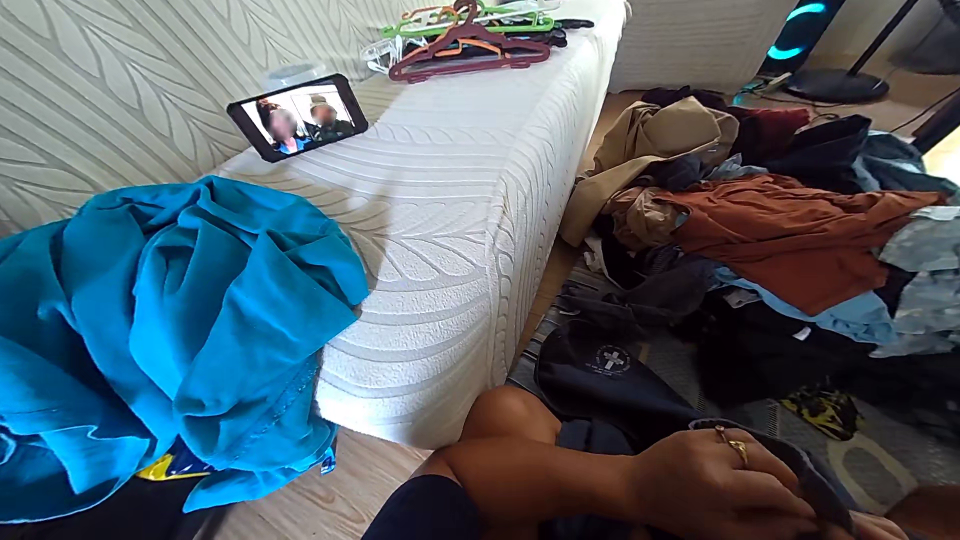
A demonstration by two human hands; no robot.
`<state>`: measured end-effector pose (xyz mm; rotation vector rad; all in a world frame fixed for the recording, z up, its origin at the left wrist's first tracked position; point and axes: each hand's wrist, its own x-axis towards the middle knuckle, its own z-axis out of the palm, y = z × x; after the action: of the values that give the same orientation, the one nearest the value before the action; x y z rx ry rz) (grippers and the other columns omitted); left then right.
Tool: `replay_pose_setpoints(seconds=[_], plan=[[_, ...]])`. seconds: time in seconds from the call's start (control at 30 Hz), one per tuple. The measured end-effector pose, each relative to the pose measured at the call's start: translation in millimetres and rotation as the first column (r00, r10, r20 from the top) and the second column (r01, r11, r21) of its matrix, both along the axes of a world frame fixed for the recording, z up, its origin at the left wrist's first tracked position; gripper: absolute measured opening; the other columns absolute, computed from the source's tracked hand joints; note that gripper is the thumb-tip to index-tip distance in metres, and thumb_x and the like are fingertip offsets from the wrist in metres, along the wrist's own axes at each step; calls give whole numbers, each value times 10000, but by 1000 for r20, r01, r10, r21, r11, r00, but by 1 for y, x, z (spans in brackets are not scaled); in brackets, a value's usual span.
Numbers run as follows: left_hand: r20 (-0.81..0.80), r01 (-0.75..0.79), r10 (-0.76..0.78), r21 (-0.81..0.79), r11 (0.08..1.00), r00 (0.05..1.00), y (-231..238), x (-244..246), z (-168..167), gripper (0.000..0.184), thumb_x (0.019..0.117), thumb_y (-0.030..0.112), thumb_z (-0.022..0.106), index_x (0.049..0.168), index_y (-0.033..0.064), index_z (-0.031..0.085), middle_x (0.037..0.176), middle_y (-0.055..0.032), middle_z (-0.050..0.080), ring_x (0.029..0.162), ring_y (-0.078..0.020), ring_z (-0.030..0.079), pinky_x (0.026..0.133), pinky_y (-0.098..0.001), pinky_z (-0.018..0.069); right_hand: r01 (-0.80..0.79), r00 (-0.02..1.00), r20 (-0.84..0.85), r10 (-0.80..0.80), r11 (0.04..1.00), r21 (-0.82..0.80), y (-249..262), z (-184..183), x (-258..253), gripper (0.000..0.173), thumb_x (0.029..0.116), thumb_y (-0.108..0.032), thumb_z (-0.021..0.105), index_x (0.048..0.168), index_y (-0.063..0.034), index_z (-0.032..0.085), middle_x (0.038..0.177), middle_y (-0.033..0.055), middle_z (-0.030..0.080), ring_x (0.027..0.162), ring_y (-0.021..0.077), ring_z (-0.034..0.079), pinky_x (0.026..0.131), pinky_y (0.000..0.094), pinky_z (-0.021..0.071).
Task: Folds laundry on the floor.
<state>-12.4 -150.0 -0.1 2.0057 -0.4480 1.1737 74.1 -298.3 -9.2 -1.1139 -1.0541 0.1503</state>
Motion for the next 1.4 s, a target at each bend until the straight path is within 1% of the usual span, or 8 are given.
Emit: replay_pose_setpoints(seconds=[0.2, 0.43, 0.6, 0.77, 1.0, 1.17, 1.3, 1.4], plan=[[-30, -2, 1, -30, 1000, 1000, 0, -1, 0, 83, 877, 2, 704, 874, -69, 746, 882, -192, 726, 896, -273, 697, 875, -333, 548, 82, 994, 73, -79, 996, -39, -1, -2, 1, 203, 1042, -123, 564, 1130, -186, 736, 1094, -168, 687, 1048, -30, 624, 932, 191, 521], [-17, 14, -14, -16, 1000, 1000, -2, -1, 2, 98, 909, 11, 695, 906, -81, 730, 901, -203, 725, 904, -278, 701, 872, -331, 554, -2, 998, -66, 0, 1000, -22, -3, 2, 5, 184, 1022, -126, 606, 1140, -216, 714, 1077, -166, 718, 990, -25, 662, 892, 187, 549], [-21, 5, -6, -30, 1000, 1000, 1, 0, 0, 109, 928, 14, 682, 925, -82, 733, 906, -200, 726, 914, -275, 703, 895, -336, 552, 14, 999, 46, -12, 999, -41, -3, 1, 4, 237, 1036, -104, 562, 1182, -202, 720, 1135, -175, 695, 1057, -33, 635, 928, 183, 531], [15, -23, 24, -5, 1000, 1000, 2, 1, -1, 117, 937, 26, 674, 921, -76, 730, 898, -191, 724, 913, -266, 697, 887, -323, 550, 102, 985, 142, -94, 994, -50, -4, 0, 3, 218, 1029, -73, 572, 1158, -162, 724, 1110, -156, 686, 1054, -38, 627, 929, 177, 531], [13, -38, 37, 34, 999, 999, 4, 2, -2, 114, 931, 28, 676, 920, -66, 740, 892, -185, 730, 904, -263, 703, 876, -329, 553, 128, 970, 218, -109, 989, -76, -8, 0, 7, 172, 1026, -86, 580, 1129, -90, 717, 1072, -97, 680, 1027, -37, 620, 909, 165, 527], [-27, -36, 37, 30, 999, 999, 5, 1, 1, 89, 897, 20, 699, 886, -38, 765, 888, -172, 726, 908, -269, 688, 851, -333, 547, 2, 998, 61, 1, 998, -58, -5, 1, 8, 194, 1035, -159, 590, 1145, -201, 744, 1094, -180, 694, 1030, -41, 633, 912, 171, 529], [-67, -22, 24, 37, 999, 997, 7, 2, 2, 85, 879, 8, 696, 853, -28, 769, 877, -172, 716, 911, -280, 674, 839, -339, 536, -9, 999, -43, 6, 997, -75, -3, -1, 4, 162, 1000, -128, 656, 1102, -210, 751, 1062, -166, 709, 981, -23, 655, 875, 177, 553], [-170, 20, -16, 23, 1000, 985, 12, 2, 3, 72, 875, -1, 705, 848, -25, 767, 880, -171, 711, 900, -279, 673, 821, -352, 533, 26, 997, -76, -35, 993, -119, -3, -2, 3, 149, 1003, -134, 655, 1069, -219, 757, 1041, -178, 719, 967, -33, 662, 868, 171, 559]])
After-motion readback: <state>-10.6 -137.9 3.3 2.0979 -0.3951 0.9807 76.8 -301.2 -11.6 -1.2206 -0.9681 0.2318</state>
